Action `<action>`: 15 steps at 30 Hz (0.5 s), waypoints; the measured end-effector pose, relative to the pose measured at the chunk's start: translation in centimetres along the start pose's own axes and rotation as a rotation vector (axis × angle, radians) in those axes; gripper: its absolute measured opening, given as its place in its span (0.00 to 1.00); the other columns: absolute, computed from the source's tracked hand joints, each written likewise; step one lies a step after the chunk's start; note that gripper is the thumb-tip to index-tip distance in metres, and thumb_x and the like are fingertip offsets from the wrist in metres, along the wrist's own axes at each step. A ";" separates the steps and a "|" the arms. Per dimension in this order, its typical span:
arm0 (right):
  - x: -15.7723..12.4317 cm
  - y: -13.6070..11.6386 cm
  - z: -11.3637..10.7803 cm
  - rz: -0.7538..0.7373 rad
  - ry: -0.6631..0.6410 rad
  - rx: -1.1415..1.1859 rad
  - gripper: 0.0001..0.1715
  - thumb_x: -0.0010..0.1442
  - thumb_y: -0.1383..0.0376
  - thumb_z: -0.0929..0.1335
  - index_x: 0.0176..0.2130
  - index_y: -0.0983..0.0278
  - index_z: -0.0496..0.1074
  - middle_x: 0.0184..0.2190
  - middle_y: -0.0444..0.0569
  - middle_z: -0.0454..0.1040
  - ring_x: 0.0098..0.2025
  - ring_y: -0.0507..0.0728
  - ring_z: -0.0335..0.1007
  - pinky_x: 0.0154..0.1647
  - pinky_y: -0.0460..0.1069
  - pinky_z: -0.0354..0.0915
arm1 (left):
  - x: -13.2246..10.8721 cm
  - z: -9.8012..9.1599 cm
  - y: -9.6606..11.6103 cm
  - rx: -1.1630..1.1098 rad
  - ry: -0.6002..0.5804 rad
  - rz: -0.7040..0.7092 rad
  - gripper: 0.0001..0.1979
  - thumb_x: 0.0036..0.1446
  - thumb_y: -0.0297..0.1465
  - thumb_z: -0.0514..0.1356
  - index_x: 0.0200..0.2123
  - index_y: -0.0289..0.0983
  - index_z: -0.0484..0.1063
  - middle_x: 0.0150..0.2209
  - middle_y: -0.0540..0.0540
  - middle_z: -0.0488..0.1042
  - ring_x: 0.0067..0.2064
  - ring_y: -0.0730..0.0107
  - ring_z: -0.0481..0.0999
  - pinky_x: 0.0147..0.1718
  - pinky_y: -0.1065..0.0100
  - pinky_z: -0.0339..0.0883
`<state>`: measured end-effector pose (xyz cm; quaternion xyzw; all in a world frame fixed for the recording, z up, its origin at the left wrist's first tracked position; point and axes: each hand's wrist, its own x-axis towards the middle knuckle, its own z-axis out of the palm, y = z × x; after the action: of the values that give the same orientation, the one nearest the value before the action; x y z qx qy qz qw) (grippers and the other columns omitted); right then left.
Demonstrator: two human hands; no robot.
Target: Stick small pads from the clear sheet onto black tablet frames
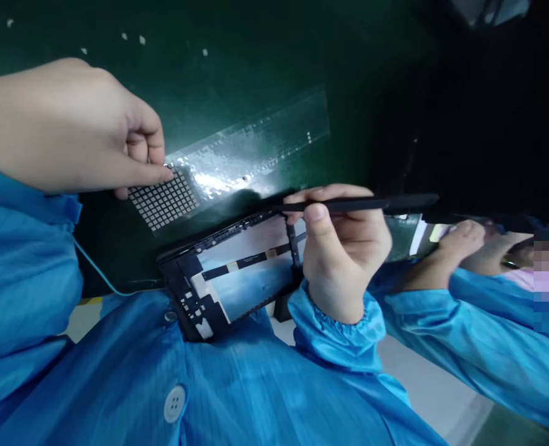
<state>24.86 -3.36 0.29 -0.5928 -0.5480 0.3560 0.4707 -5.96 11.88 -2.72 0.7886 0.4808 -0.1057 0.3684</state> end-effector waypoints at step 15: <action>12.2 1.3 7.5 -0.096 -0.845 -0.065 0.28 0.63 0.37 0.77 0.46 0.55 0.79 0.46 0.46 0.86 0.48 0.59 0.85 0.54 0.54 0.83 | -1.4 -1.4 4.2 -0.026 -0.067 -0.053 0.16 0.60 0.44 0.61 0.38 0.40 0.83 0.25 0.51 0.80 0.32 0.65 0.80 0.60 0.53 0.76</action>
<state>20.04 9.94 -2.03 -0.3828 -0.7308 0.5278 0.2017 -3.45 10.75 1.05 0.7667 0.4903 -0.1357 0.3916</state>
